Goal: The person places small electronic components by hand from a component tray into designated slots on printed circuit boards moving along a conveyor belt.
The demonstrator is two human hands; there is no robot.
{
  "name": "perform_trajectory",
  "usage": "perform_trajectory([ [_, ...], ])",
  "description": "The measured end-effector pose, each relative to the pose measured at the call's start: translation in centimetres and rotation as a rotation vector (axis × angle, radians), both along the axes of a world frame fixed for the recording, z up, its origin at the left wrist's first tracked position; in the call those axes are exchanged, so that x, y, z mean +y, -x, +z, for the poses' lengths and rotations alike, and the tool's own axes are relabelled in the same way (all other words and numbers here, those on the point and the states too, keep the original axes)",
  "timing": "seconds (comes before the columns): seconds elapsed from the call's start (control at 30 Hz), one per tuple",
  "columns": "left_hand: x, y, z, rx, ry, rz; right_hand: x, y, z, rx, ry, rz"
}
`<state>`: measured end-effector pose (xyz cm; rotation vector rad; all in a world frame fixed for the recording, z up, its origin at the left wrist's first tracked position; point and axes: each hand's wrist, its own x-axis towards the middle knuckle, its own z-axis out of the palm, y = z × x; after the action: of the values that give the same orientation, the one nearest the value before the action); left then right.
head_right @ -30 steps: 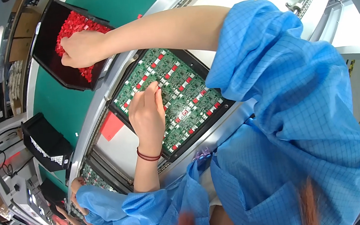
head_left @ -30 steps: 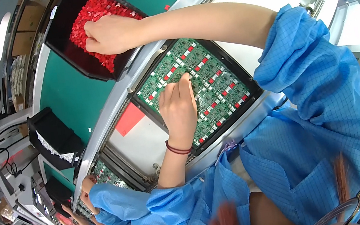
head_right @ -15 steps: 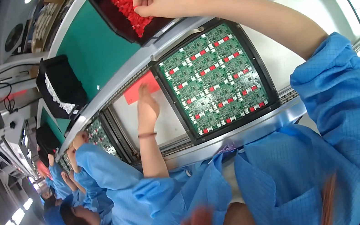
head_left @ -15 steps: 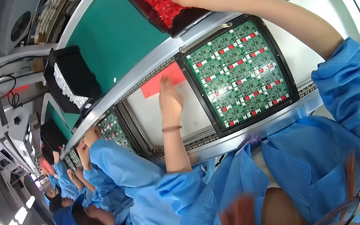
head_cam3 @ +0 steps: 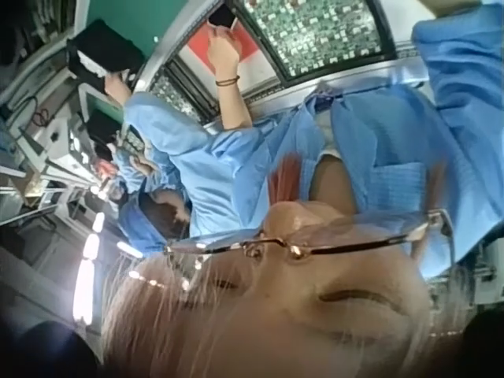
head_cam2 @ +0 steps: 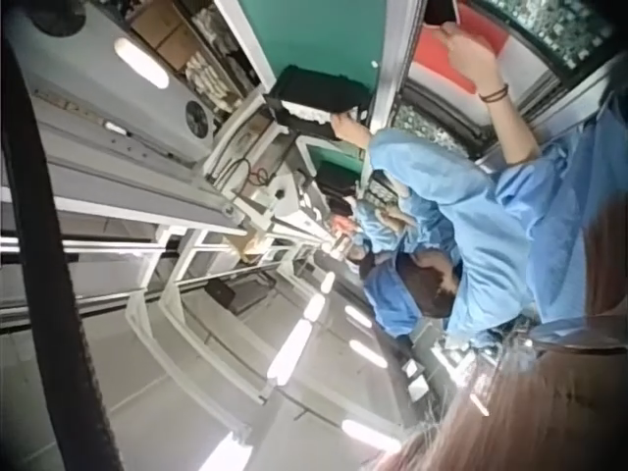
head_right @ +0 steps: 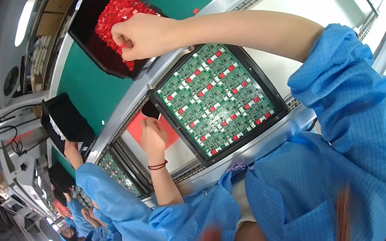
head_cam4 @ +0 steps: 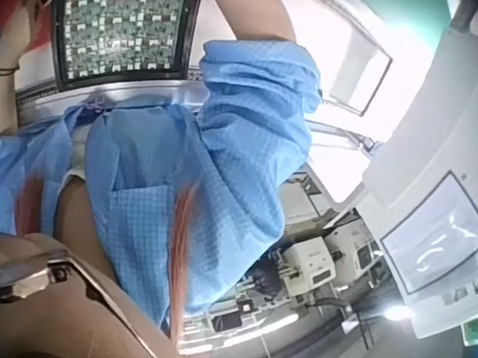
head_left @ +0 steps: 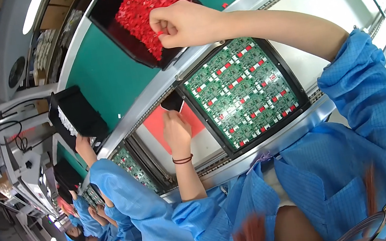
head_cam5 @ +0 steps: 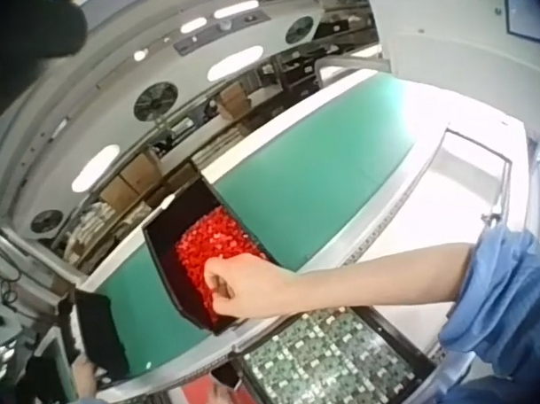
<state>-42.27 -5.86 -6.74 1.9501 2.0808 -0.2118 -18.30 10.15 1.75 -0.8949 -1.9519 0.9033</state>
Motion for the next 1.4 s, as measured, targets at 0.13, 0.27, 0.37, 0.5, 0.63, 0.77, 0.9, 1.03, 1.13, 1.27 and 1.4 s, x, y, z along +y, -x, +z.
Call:
perform_trajectory([
  [0.13,0.1,0.2,-1.0,-0.161,-0.052,-0.061,0.2,0.1,-0.6,0.036,0.045,-0.008],
  [0.27,0.0,1.4,-0.9,-0.202,-0.307,-0.205,0.0,-0.1,-0.5,0.071,0.056,-0.002],
  [0.37,-1.3,1.7,0.4,-0.226,-0.170,-0.104,-0.1,-0.2,-0.5,0.051,0.051,0.064],
  [0.5,-3.3,0.2,-0.5,-0.347,-0.044,-0.198,-0.7,-0.9,-0.5,0.050,0.094,0.032],
  [0.63,-4.1,-0.2,-1.3,-0.280,-0.028,-0.238,-0.9,-0.2,-0.9,0.036,0.073,0.077],
  [0.77,-4.7,0.0,-1.0,-0.176,0.037,-0.240,-1.5,0.1,-0.8,0.029,0.083,0.128],
  [0.9,-4.5,-0.5,-1.3,-0.133,0.128,-0.157,-1.3,0.3,-1.1,0.021,0.094,0.149],
  [1.03,-4.6,-0.7,-0.6,-0.153,0.158,-0.087,-1.2,0.4,-0.3,-0.010,0.021,0.187],
  [1.13,-4.5,-0.2,-0.8,-0.156,0.230,-0.040,-1.1,0.7,-0.3,0.015,0.135,0.189],
  [1.27,-3.2,-0.9,-0.5,-0.064,0.296,0.028,-1.3,-0.4,-0.6,-0.005,0.117,0.152],
  [1.4,-0.9,0.2,-0.8,-0.011,0.319,0.030,-1.7,-0.2,-0.7,-0.052,0.149,0.163],
])
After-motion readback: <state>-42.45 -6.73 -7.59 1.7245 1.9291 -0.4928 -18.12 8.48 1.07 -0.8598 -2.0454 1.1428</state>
